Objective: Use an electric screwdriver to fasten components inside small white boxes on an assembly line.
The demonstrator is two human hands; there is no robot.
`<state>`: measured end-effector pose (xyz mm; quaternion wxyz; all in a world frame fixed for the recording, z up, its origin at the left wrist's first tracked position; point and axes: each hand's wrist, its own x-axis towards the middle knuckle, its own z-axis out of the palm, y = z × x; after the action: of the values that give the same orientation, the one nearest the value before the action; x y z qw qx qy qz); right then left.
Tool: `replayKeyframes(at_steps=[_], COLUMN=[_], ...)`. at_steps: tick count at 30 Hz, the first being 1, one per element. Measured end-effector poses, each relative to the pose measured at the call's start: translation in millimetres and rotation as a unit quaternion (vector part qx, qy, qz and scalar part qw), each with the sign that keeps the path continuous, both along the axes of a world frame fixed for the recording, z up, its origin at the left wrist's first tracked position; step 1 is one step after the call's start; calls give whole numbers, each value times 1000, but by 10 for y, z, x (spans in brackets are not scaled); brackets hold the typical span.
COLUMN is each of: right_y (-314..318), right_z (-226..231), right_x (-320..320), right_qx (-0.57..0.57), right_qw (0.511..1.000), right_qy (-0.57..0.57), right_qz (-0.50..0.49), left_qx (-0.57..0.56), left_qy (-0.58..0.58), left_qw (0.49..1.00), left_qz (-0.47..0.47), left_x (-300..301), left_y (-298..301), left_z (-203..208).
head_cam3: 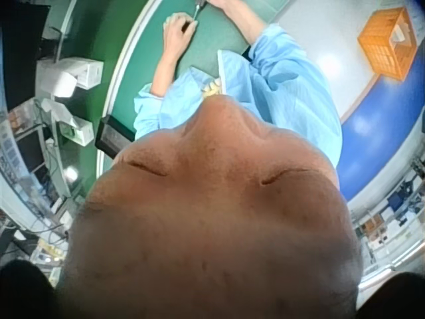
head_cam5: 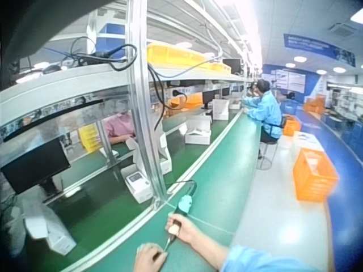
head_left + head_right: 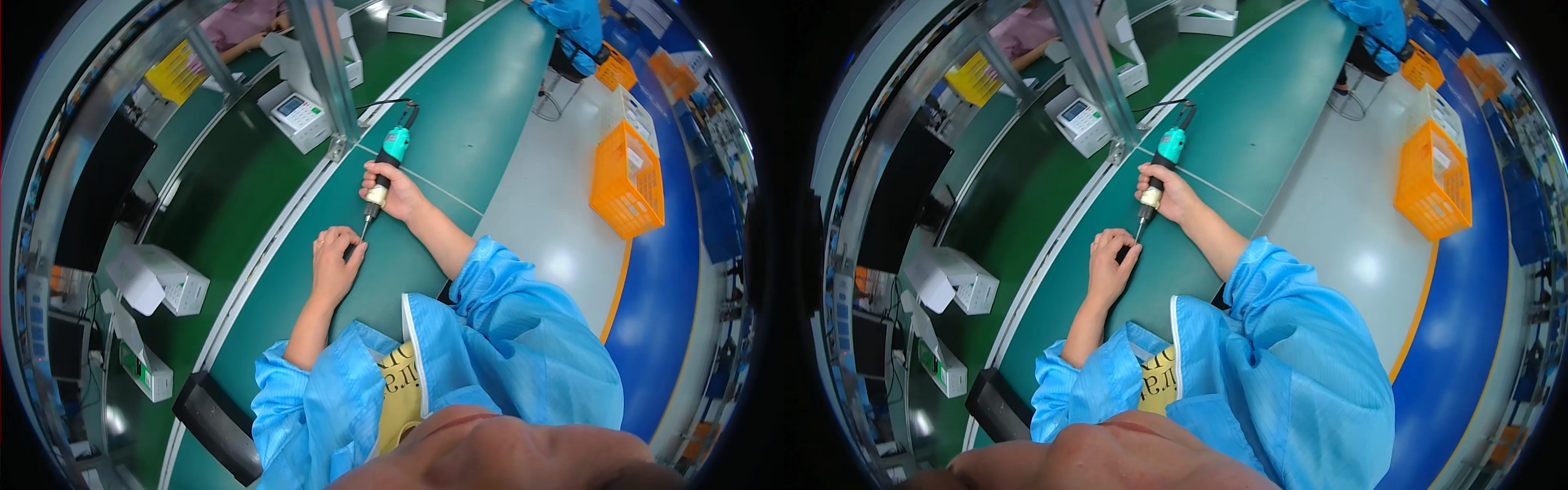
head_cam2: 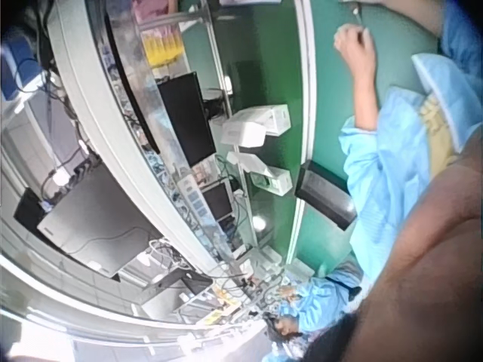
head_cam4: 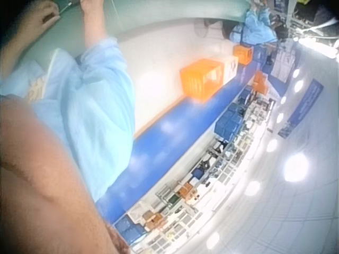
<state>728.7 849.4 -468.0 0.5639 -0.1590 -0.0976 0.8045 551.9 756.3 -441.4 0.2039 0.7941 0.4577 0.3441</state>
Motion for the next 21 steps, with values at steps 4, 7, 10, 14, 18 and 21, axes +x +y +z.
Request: replayKeyframes(at_steps=[4,7,10,14,18,21], right_y=[55,78,124,88,118,168], right_z=[-77,-111,-217,-135,-149,-170], right_x=[-46,-114,9,110,14,30], right_qx=[0,-4,31,15,15,48], right_qw=[1000,1000,999,999,999,996], right_qy=[2,-1,-7,-2,0,27], right_qz=[11,30,39,32,48,76], left_qx=[-4,15,13,0,7,1], left_qy=[-5,-5,-5,-16,-48,-89], left_qw=[1000,1000,1000,1000,999,995], left_qz=[-2,2,-4,-15,8,38], left_x=[-70,-146,-100,-65,-122,-128], left_y=[16,9,40,54,26,85], left_z=[-60,-133,-197,-177,-222,-253])
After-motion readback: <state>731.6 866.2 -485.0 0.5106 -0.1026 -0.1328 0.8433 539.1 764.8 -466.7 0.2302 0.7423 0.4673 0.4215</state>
